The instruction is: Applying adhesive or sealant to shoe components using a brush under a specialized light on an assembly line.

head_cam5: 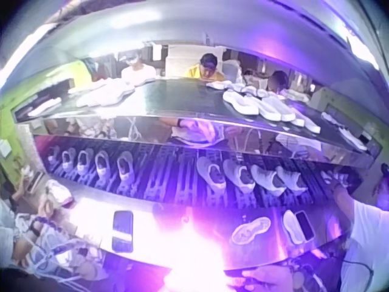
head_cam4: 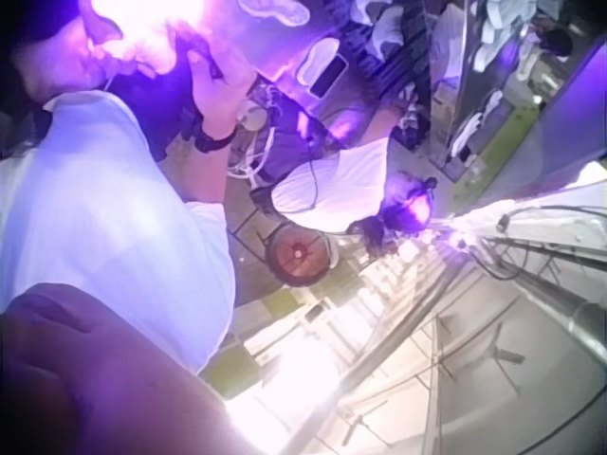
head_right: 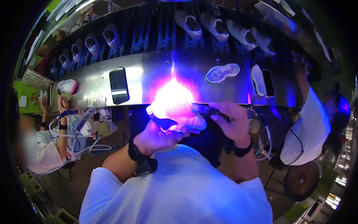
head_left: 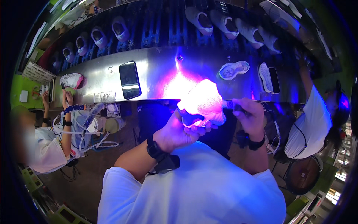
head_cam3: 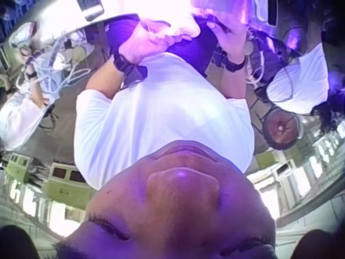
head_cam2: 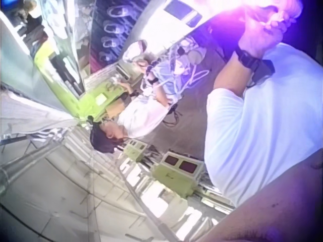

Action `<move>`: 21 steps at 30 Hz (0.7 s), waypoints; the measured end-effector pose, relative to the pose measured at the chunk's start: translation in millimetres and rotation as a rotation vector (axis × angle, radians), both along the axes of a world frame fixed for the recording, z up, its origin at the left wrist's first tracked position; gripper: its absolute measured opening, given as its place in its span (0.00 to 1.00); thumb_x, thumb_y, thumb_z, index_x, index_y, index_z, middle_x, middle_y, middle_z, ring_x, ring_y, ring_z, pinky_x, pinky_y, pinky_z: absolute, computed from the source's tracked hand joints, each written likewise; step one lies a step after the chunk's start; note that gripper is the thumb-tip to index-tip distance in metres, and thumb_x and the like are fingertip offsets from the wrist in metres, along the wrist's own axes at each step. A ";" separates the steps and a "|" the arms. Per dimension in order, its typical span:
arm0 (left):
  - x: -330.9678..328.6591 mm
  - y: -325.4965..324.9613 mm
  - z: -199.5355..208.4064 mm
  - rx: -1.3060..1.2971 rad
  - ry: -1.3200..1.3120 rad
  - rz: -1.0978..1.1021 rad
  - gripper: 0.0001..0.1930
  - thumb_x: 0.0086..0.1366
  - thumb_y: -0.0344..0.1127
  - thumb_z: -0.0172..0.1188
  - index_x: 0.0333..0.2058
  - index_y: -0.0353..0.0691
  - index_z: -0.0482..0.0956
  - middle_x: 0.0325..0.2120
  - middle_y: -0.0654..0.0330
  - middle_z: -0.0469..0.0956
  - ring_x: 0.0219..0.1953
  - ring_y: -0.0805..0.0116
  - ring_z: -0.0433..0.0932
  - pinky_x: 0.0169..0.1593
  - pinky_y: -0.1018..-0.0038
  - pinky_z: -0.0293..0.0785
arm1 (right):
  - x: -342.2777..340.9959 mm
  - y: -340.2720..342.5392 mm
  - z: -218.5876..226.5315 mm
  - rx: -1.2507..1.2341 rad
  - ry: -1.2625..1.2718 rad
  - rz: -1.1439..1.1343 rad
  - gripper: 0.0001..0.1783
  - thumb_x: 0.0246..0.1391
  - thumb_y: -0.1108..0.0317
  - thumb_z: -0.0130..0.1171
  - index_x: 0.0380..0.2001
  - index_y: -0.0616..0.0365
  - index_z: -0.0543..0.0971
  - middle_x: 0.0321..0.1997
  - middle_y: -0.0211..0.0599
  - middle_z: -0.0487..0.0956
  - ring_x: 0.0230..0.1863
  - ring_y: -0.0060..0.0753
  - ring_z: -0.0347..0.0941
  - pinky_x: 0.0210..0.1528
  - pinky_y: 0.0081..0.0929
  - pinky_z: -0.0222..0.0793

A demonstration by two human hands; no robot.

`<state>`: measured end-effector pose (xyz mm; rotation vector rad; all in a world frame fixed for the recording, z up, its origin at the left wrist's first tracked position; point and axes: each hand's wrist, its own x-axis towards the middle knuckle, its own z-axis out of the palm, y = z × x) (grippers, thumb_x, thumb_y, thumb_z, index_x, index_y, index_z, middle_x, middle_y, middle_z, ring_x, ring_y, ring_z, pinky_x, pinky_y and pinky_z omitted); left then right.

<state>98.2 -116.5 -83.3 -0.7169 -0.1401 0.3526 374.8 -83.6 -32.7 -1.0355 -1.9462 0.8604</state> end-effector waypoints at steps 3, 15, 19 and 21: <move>-1.3 -5.7 13.8 0.174 0.097 0.037 0.40 0.69 0.62 0.55 0.66 0.35 0.62 0.47 0.37 0.74 0.31 0.59 0.78 0.25 0.76 0.76 | 8.1 -26.0 -14.4 -0.051 0.043 -0.032 0.25 0.46 0.80 0.71 0.51 0.58 0.85 0.30 0.32 0.79 0.26 0.20 0.69 0.30 0.20 0.63; 18.9 34.9 101.5 1.296 1.281 0.350 0.36 0.59 0.37 0.71 0.64 0.33 0.69 0.53 0.58 0.78 0.55 0.68 0.78 0.61 0.68 0.73 | 9.0 -3.7 28.6 0.094 -0.040 -0.255 0.21 0.52 0.75 0.70 0.51 0.60 0.84 0.42 0.48 0.86 0.41 0.43 0.84 0.45 0.32 0.76; 14.2 36.5 114.3 1.422 1.542 0.474 0.45 0.54 0.37 0.77 0.68 0.34 0.65 0.55 0.60 0.76 0.58 0.68 0.74 0.64 0.67 0.70 | 33.7 -35.0 10.7 -0.057 0.005 -0.103 0.22 0.50 0.77 0.70 0.52 0.60 0.84 0.42 0.46 0.86 0.42 0.37 0.84 0.48 0.30 0.76; 15.7 38.8 113.7 1.458 1.581 0.464 0.49 0.53 0.38 0.78 0.70 0.34 0.62 0.58 0.59 0.74 0.61 0.67 0.72 0.65 0.66 0.68 | 42.8 -36.5 9.1 -0.159 -0.037 -0.052 0.22 0.51 0.77 0.69 0.52 0.60 0.84 0.43 0.46 0.86 0.44 0.37 0.84 0.50 0.30 0.76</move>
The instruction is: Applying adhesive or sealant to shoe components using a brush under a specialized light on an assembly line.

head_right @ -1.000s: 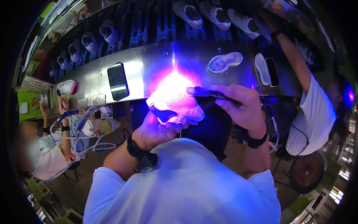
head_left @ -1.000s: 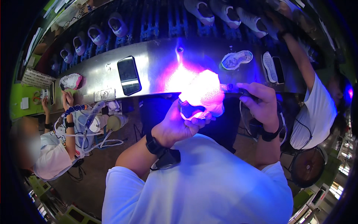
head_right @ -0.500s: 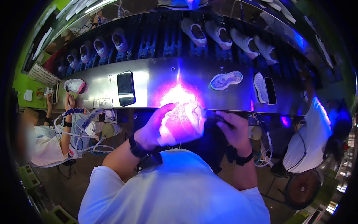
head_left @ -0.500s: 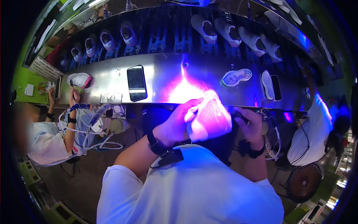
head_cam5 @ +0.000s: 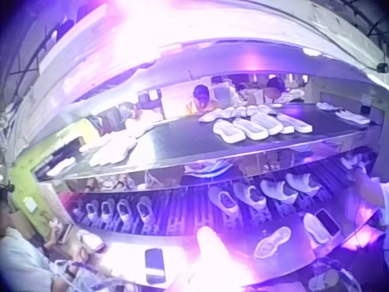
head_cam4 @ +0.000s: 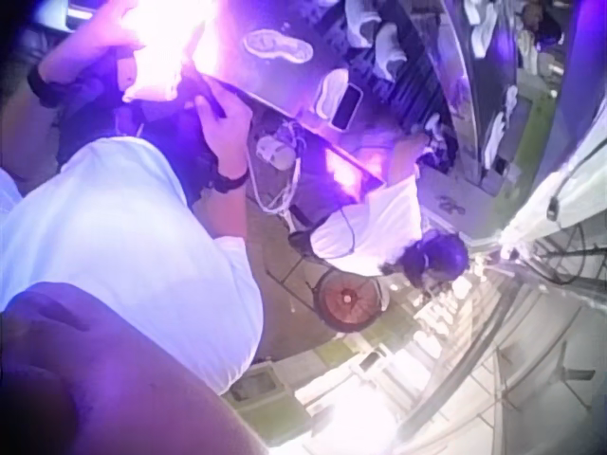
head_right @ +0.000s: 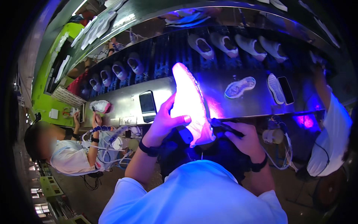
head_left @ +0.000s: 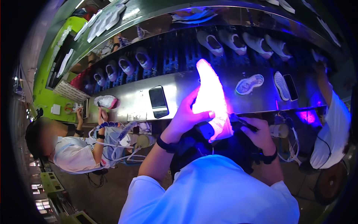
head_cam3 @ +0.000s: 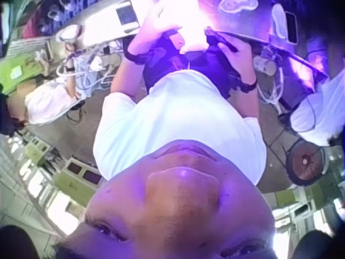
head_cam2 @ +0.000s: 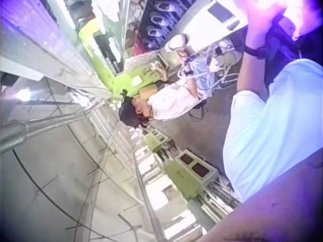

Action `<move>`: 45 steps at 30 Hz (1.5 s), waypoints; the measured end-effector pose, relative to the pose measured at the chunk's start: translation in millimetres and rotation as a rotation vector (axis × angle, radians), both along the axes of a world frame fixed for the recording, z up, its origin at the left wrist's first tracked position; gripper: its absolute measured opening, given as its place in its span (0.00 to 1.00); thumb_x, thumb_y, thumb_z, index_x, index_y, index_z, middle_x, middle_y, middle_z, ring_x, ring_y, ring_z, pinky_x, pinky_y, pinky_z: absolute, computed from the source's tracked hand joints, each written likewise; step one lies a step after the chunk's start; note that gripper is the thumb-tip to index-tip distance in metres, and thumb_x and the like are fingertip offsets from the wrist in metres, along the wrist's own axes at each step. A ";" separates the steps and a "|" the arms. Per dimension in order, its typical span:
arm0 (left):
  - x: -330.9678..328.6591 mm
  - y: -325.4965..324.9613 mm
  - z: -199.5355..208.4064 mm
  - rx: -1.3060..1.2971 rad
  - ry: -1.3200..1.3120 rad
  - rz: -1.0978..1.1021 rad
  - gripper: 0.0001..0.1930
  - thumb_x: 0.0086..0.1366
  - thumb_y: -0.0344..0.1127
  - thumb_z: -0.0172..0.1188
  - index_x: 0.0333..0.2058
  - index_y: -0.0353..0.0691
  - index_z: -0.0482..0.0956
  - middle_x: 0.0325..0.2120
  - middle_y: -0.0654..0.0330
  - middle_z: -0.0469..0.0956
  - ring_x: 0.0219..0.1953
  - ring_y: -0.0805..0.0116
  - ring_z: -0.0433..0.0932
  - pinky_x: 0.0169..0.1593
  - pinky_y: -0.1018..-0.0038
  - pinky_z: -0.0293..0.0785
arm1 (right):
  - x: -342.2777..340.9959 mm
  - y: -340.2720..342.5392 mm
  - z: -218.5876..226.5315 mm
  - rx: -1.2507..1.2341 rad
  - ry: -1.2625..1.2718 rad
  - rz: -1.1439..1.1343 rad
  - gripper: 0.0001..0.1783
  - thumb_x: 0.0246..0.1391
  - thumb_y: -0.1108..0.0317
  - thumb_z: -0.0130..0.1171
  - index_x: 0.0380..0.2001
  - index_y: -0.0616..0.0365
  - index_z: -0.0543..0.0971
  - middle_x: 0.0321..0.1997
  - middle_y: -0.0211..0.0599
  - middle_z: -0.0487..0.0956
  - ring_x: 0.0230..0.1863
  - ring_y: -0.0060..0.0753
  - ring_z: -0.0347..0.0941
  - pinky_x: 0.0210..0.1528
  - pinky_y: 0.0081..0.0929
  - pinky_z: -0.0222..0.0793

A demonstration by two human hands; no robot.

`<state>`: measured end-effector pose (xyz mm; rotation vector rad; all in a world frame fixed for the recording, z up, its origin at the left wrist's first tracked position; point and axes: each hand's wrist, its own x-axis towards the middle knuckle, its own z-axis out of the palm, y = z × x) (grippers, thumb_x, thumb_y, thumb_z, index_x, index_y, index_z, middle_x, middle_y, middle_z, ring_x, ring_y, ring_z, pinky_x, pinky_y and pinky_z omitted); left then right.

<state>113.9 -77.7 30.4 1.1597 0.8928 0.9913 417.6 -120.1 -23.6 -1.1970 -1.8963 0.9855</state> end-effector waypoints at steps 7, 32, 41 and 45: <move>-2.7 7.7 -24.1 -0.016 0.107 -0.066 0.48 0.52 0.42 0.79 0.68 0.31 0.64 0.59 0.54 0.73 0.63 0.63 0.70 0.67 0.64 0.66 | 9.0 29.9 2.7 -0.038 0.014 -0.182 0.24 0.55 0.76 0.67 0.56 0.61 0.80 0.47 0.45 0.86 0.47 0.35 0.83 0.55 0.29 0.73; -3.7 20.8 -25.7 -0.109 0.066 -0.037 0.36 0.62 0.37 0.68 0.67 0.32 0.66 0.59 0.58 0.75 0.61 0.68 0.72 0.65 0.67 0.67 | -4.0 59.8 15.4 0.052 0.026 0.010 0.22 0.51 0.77 0.70 0.52 0.62 0.83 0.45 0.40 0.85 0.47 0.35 0.81 0.54 0.31 0.73; -44.9 188.9 -41.4 -0.214 0.255 0.151 0.31 0.66 0.47 0.67 0.58 0.28 0.74 0.42 0.55 0.84 0.36 0.66 0.85 0.42 0.72 0.82 | 42.3 117.2 -57.6 -0.444 0.481 -0.347 0.25 0.62 0.73 0.62 0.62 0.59 0.74 0.29 0.25 0.75 0.21 0.10 0.65 0.19 0.13 0.57; -70.2 290.9 -23.6 -0.157 1.027 0.290 0.31 0.59 0.58 0.68 0.37 0.27 0.84 0.30 0.49 0.85 0.31 0.58 0.87 0.35 0.66 0.83 | 41.8 112.6 -76.6 -0.405 0.565 -0.478 0.24 0.64 0.75 0.59 0.63 0.60 0.73 0.30 0.24 0.75 0.21 0.11 0.65 0.20 0.14 0.60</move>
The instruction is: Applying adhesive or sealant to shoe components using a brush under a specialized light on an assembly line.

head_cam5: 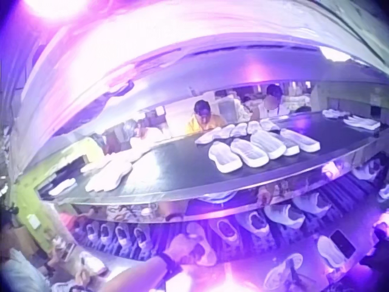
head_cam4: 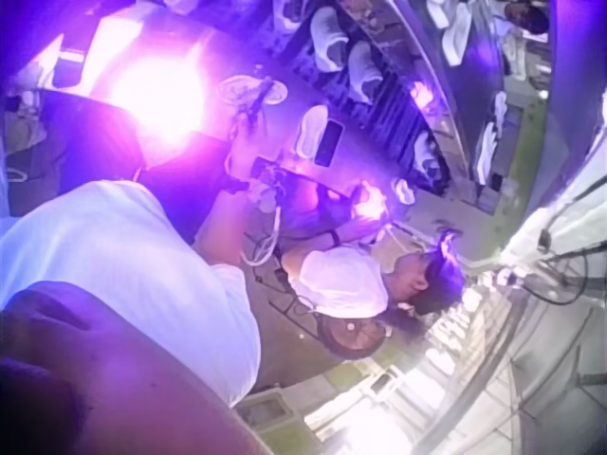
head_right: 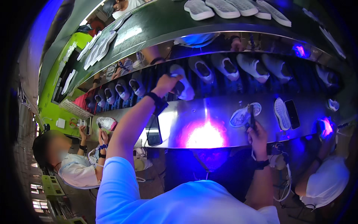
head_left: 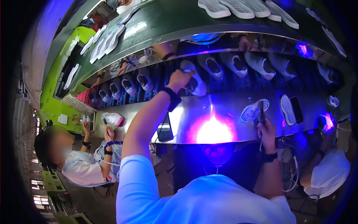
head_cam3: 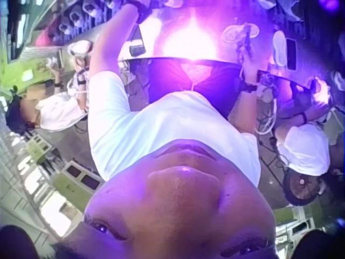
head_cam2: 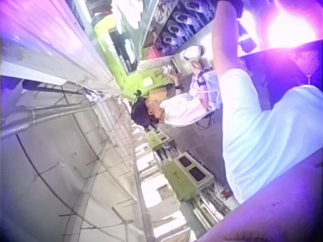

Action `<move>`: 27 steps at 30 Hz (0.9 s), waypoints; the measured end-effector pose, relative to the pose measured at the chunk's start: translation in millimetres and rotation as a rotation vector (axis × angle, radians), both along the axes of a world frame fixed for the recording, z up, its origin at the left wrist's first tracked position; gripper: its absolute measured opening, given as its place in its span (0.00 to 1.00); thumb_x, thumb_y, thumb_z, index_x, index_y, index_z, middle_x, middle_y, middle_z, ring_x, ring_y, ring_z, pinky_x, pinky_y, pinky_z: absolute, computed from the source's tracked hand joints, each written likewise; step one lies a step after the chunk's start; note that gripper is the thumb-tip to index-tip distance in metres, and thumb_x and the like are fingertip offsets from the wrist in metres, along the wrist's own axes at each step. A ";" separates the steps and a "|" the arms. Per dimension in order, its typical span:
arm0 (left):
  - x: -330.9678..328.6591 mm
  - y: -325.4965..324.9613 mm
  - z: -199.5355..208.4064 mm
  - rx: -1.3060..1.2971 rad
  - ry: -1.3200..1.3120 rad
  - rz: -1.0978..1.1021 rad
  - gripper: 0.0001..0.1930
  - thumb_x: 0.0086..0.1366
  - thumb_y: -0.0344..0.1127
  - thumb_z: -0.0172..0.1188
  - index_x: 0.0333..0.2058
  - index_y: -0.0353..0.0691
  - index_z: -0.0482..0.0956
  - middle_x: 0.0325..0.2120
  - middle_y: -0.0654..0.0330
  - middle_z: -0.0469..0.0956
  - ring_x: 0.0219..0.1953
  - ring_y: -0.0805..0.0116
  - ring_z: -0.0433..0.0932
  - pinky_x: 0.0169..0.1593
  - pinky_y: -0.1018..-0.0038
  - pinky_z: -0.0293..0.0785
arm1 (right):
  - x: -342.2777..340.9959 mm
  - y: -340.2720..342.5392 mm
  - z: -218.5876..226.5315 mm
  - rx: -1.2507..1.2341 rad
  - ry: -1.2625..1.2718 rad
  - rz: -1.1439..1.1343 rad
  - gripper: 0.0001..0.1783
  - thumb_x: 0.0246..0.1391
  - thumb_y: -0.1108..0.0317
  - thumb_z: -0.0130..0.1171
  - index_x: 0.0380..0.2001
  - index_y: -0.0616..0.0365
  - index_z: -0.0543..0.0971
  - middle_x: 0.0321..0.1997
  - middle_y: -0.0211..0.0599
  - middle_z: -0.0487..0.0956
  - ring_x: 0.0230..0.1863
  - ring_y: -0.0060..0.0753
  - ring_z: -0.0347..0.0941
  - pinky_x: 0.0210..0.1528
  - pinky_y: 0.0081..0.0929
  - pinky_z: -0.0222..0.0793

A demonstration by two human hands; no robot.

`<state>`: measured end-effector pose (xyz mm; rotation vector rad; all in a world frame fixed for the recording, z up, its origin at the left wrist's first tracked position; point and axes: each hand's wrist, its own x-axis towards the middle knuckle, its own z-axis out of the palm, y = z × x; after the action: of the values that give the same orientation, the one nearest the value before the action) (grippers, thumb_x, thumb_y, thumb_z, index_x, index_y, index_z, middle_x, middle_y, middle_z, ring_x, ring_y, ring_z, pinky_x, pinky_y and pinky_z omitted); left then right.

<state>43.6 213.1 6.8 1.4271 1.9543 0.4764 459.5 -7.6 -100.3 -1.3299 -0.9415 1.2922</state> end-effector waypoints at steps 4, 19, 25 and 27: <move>-41.0 104.1 -40.3 -0.005 0.126 -0.108 0.30 0.59 0.58 0.67 0.45 0.34 0.85 0.39 0.49 0.86 0.39 0.53 0.88 0.33 0.65 0.86 | -6.4 10.0 -1.3 0.056 -0.016 -0.020 0.25 0.66 0.77 0.57 0.65 0.60 0.72 0.31 0.25 0.76 0.21 0.11 0.66 0.21 0.14 0.61; 86.3 213.8 -86.5 0.427 0.511 -0.341 0.25 0.66 0.52 0.56 0.52 0.38 0.80 0.50 0.46 0.82 0.50 0.47 0.83 0.47 0.52 0.82 | 24.2 55.2 -15.5 0.136 -0.010 0.007 0.24 0.63 0.79 0.60 0.62 0.63 0.74 0.33 0.25 0.78 0.24 0.11 0.68 0.25 0.16 0.64; 127.2 177.5 -42.4 0.049 0.211 -0.259 0.23 0.66 0.50 0.58 0.47 0.35 0.82 0.42 0.45 0.83 0.43 0.51 0.86 0.37 0.62 0.86 | 38.7 46.4 -15.8 0.132 -0.024 -0.015 0.25 0.61 0.78 0.62 0.62 0.64 0.75 0.36 0.26 0.79 0.29 0.12 0.70 0.30 0.16 0.67; 121.6 175.5 -35.0 0.002 0.280 -0.221 0.23 0.67 0.50 0.57 0.48 0.34 0.81 0.43 0.45 0.83 0.43 0.52 0.86 0.38 0.62 0.86 | 45.2 50.0 -7.9 0.107 -0.033 0.005 0.25 0.61 0.77 0.62 0.62 0.64 0.74 0.36 0.25 0.79 0.29 0.11 0.70 0.30 0.16 0.68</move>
<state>165.2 388.6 -28.2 1.7648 1.9739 0.1848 504.6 42.4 -108.2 -1.2697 -1.0227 1.2100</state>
